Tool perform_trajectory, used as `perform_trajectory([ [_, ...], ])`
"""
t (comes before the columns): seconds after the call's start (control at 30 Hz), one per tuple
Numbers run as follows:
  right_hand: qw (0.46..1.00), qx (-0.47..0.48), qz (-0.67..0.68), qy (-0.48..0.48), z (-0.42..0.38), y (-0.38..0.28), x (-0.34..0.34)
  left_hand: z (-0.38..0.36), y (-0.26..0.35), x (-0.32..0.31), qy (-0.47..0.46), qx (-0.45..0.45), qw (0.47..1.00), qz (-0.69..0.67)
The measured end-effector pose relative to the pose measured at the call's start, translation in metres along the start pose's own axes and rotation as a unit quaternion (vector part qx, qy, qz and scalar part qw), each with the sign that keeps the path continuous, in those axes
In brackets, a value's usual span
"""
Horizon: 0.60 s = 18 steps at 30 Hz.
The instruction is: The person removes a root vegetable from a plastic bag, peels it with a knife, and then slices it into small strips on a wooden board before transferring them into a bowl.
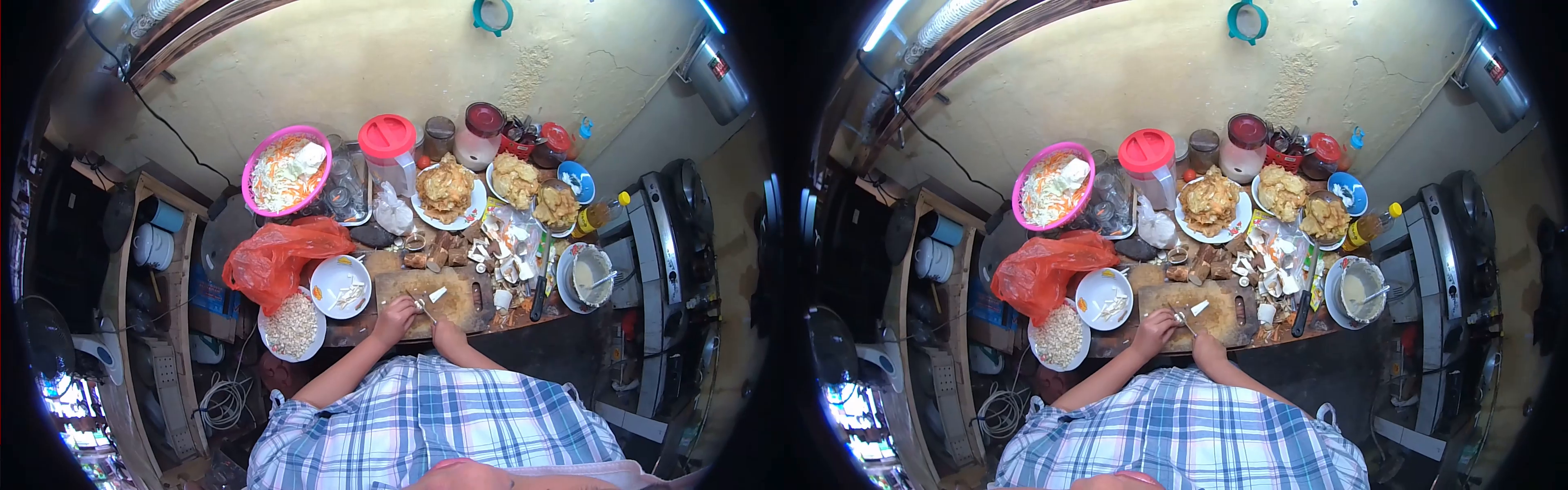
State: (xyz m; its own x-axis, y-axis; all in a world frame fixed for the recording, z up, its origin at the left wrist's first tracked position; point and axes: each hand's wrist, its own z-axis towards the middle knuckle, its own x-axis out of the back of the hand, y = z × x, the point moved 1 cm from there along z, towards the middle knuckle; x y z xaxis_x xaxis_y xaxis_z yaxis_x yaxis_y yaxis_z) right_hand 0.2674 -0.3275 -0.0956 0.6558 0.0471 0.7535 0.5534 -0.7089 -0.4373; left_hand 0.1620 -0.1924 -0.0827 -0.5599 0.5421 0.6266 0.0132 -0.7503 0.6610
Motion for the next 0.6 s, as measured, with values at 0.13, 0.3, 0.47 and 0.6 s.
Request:
perform_trajectory([
  [0.13,0.999,-0.043,0.002,-0.033,0.008,0.002,-0.005,-0.003,-0.001,-0.002,0.001,0.008,1.000,-0.008],
  [0.3,0.999,-0.042,0.005,-0.033,0.012,0.007,-0.010,-0.001,0.001,-0.001,-0.004,0.008,1.000,-0.003],
  [0.47,0.999,0.009,0.016,-0.033,-0.007,0.006,0.011,0.002,0.002,0.002,-0.015,0.008,1.000,0.013],
  [0.6,0.997,0.058,0.055,0.010,-0.021,0.024,0.002,0.003,0.002,0.003,-0.017,0.009,1.000,0.014],
])
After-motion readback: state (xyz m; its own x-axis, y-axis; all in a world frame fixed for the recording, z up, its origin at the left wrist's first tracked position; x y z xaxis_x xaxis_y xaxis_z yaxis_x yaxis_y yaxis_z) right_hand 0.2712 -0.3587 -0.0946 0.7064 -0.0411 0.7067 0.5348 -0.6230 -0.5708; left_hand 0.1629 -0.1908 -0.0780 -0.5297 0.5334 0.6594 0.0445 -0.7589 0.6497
